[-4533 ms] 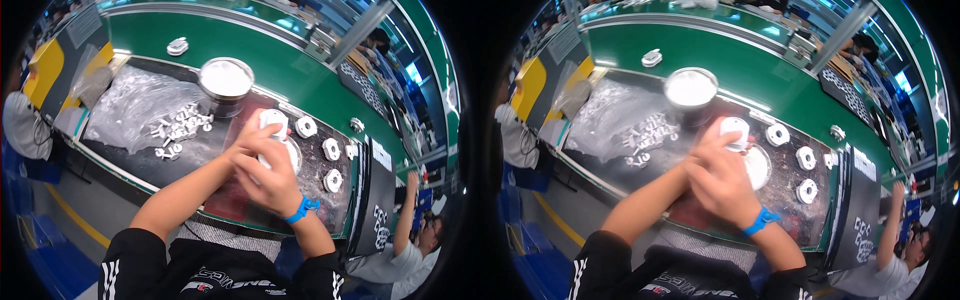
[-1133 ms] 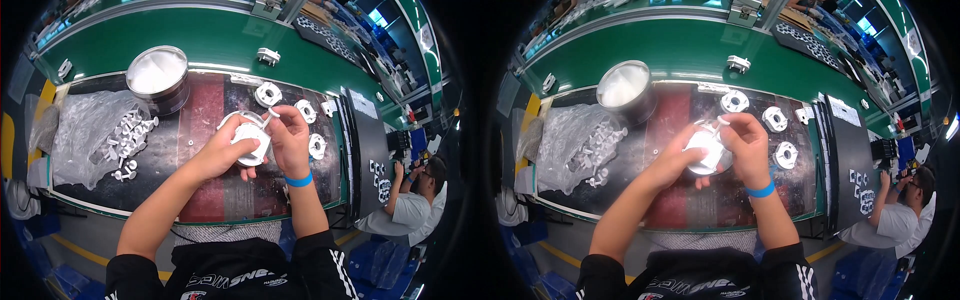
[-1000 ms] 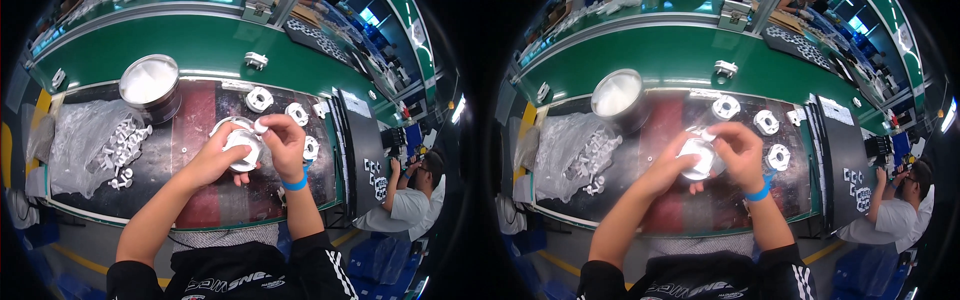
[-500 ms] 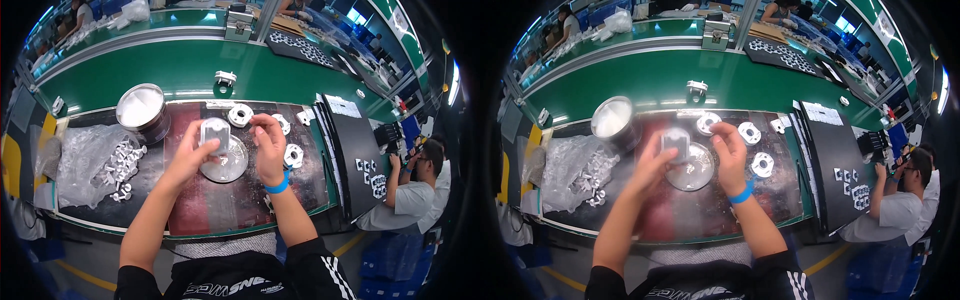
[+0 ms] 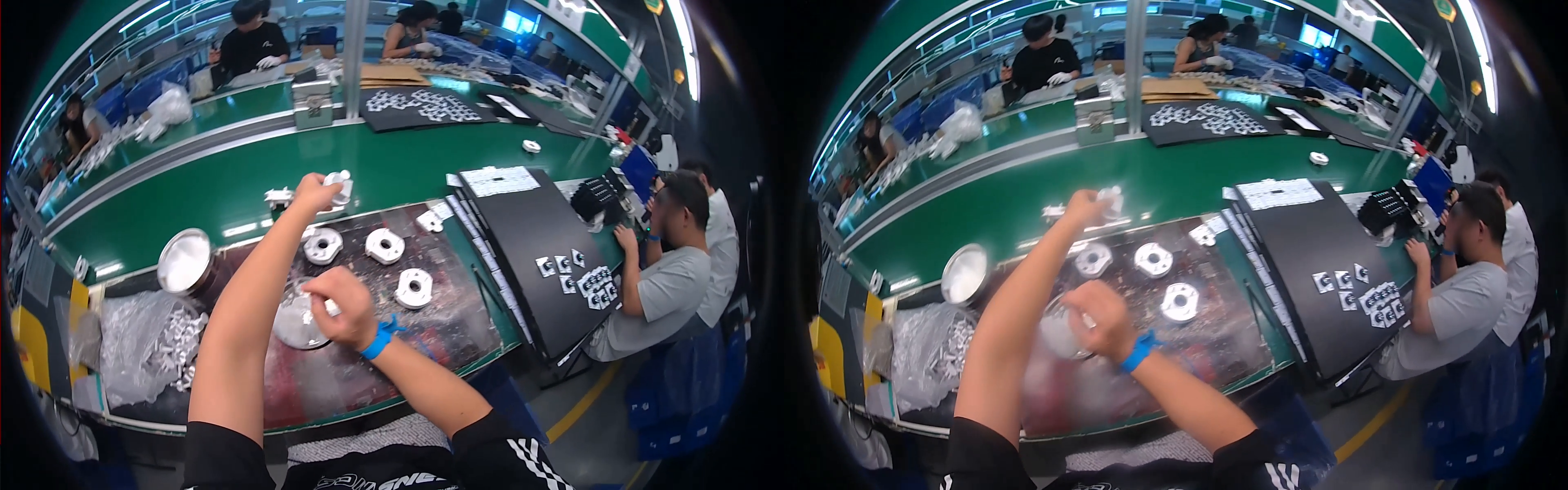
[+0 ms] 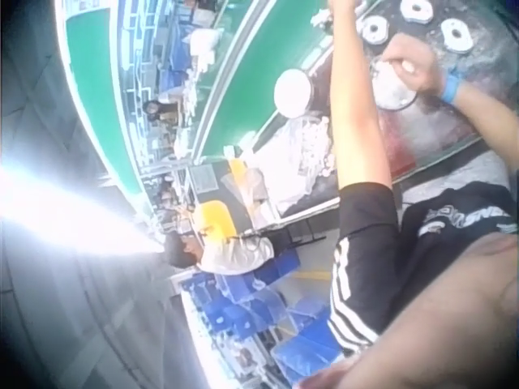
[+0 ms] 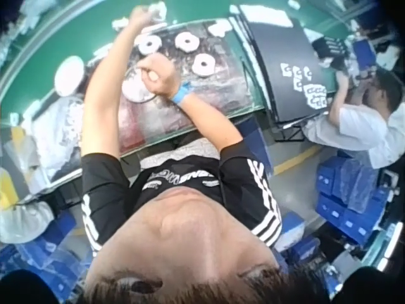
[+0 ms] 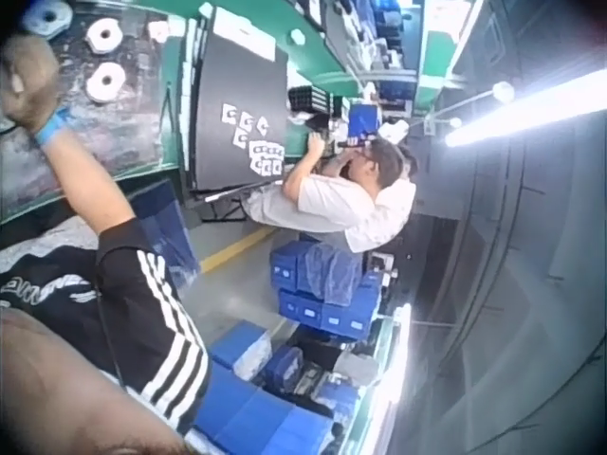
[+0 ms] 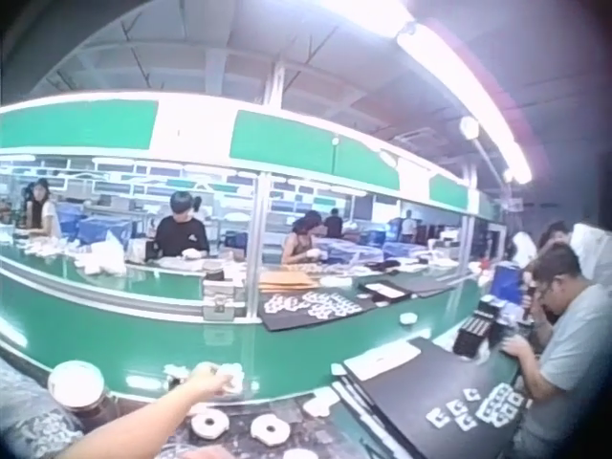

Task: Assembling small plastic clips and components into circular white lighting fixture housings at a factory workbench.

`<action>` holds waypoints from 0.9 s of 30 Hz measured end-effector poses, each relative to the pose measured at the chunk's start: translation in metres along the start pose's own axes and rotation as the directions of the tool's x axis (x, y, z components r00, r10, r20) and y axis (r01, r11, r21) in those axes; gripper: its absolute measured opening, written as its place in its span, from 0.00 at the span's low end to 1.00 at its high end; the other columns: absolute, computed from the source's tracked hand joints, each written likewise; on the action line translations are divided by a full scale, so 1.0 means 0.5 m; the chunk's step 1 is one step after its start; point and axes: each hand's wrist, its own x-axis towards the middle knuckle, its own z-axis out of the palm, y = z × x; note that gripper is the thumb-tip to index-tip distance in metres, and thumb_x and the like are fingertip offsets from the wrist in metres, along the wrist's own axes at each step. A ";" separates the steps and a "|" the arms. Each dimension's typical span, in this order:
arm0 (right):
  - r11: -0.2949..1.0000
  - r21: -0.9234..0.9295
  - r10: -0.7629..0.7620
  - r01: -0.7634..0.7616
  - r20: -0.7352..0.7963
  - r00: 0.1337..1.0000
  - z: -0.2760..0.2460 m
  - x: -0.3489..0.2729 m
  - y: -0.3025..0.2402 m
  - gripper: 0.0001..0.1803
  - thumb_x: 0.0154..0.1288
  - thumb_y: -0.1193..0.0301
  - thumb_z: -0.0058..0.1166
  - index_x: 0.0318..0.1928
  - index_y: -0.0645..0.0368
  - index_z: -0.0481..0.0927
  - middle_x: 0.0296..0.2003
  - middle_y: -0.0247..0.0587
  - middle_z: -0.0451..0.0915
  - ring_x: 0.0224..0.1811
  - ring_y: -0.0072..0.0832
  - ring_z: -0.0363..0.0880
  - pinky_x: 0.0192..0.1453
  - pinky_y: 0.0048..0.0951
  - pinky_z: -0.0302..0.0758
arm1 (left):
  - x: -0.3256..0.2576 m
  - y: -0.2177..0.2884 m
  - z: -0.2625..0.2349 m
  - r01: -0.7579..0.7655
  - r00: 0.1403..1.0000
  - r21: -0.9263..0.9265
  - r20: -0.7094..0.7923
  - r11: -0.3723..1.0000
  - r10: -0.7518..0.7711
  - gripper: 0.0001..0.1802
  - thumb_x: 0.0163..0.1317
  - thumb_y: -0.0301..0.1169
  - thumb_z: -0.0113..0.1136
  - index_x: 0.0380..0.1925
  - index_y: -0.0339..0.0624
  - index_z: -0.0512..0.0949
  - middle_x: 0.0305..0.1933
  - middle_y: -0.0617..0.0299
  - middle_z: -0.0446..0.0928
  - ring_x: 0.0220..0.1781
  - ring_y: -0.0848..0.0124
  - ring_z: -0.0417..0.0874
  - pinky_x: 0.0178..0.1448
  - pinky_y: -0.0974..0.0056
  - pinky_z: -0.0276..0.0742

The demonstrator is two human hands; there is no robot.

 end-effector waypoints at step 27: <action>0.991 0.060 0.123 -0.121 -0.023 0.992 0.011 0.010 0.007 0.10 0.53 0.86 0.53 0.34 0.61 0.81 0.28 0.41 0.78 0.28 0.33 0.77 0.32 0.30 0.74 | 0.000 -0.080 -0.218 0.289 0.956 0.885 -0.244 0.366 -0.164 0.32 0.58 0.38 0.61 0.64 0.44 0.69 0.67 0.43 0.67 0.70 0.39 0.64 0.66 0.37 0.66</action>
